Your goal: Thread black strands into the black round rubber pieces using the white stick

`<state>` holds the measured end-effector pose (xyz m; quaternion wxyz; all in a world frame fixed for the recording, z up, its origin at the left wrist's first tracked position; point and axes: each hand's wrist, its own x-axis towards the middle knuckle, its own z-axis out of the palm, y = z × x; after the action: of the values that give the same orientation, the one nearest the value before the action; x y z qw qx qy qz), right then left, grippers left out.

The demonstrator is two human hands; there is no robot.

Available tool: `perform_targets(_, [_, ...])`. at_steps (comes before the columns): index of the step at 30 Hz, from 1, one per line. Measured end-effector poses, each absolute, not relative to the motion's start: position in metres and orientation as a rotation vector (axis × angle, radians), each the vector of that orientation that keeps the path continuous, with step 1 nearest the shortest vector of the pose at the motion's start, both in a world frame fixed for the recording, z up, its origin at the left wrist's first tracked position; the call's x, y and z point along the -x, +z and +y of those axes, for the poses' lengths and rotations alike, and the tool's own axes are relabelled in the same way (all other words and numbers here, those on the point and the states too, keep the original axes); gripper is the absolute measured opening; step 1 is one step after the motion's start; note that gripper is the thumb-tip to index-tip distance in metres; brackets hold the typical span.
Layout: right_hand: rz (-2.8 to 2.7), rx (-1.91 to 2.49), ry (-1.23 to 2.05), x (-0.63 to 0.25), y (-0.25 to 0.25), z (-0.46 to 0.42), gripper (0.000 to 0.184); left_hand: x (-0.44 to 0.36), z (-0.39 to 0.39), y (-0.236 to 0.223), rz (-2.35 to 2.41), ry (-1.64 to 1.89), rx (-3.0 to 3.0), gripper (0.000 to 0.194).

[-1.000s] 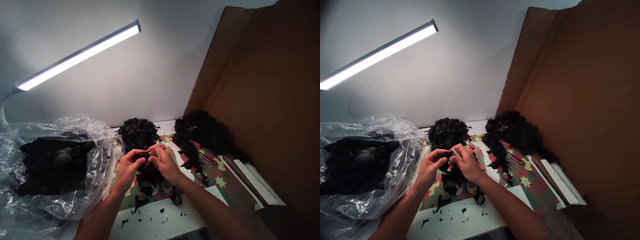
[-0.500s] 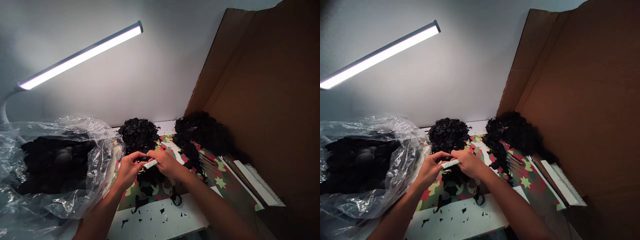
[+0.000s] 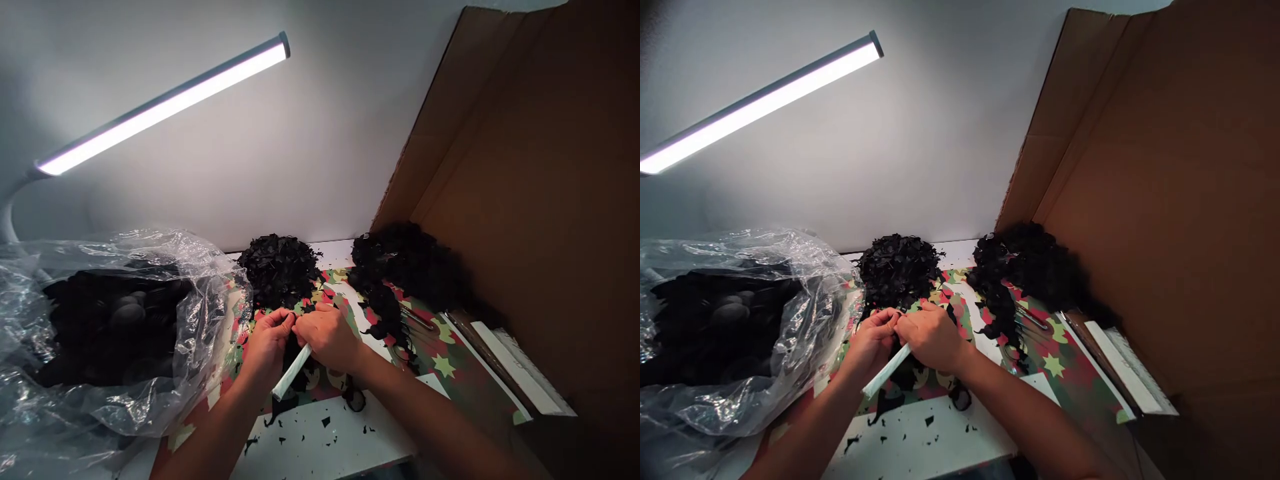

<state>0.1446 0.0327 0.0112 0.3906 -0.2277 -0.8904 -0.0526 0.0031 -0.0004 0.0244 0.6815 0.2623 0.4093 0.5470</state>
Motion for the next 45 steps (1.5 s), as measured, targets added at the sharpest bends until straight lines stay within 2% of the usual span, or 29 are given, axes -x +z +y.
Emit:
perform_targets(7, [-2.346,0.392,0.141,-0.136,0.007,0.015,0.04,0.014,0.016,0.01,1.032,1.416,-0.568,0.042])
perform_targets(10, [-2.236,0.634,0.238,-0.142,0.009,0.027,0.04,0.028,0.021,0.01,1.07,1.481,-0.633,0.04])
perform_targets(13, [-2.077,0.99,0.457,-0.155,0.014,0.047,0.026,0.032,0.018,0.01,1.086,1.479,-0.738,0.038])
perform_targets(17, [-1.91,0.928,0.731,-0.159,0.022,0.052,0.019,0.029,0.014,0.007,1.092,1.402,-0.858,0.029])
perform_targets(22, [-1.791,0.968,0.884,-0.143,0.025,0.038,0.011,0.024,0.008,0.01,1.168,1.285,-1.11,0.016])
perform_targets(27, [-1.789,0.979,0.719,-0.135,0.022,0.026,0.016,0.019,0.005,0.01,1.243,1.278,-1.172,0.012])
perform_targets(32, [-1.614,1.021,0.616,-0.147,0.03,0.023,0.015,0.027,0.014,0.007,1.182,1.455,-0.917,0.026])
perform_targets(36, [-1.823,1.041,0.749,-0.153,0.025,0.037,0.037,0.025,0.013,0.012,1.078,1.478,-0.907,0.031])
perform_targets(39, [-1.849,0.97,0.984,-0.15,0.016,0.042,0.052,0.018,0.008,0.013,1.017,1.475,-0.899,0.026])
perform_targets(42, [-1.775,0.954,1.192,-0.144,0.015,0.037,0.049,0.016,0.006,0.01,1.011,1.449,-0.933,0.022])
perform_targets(45, [-1.756,0.954,1.166,-0.14,0.023,0.026,0.041,0.02,0.01,0.006,1.046,1.466,-0.913,0.023])
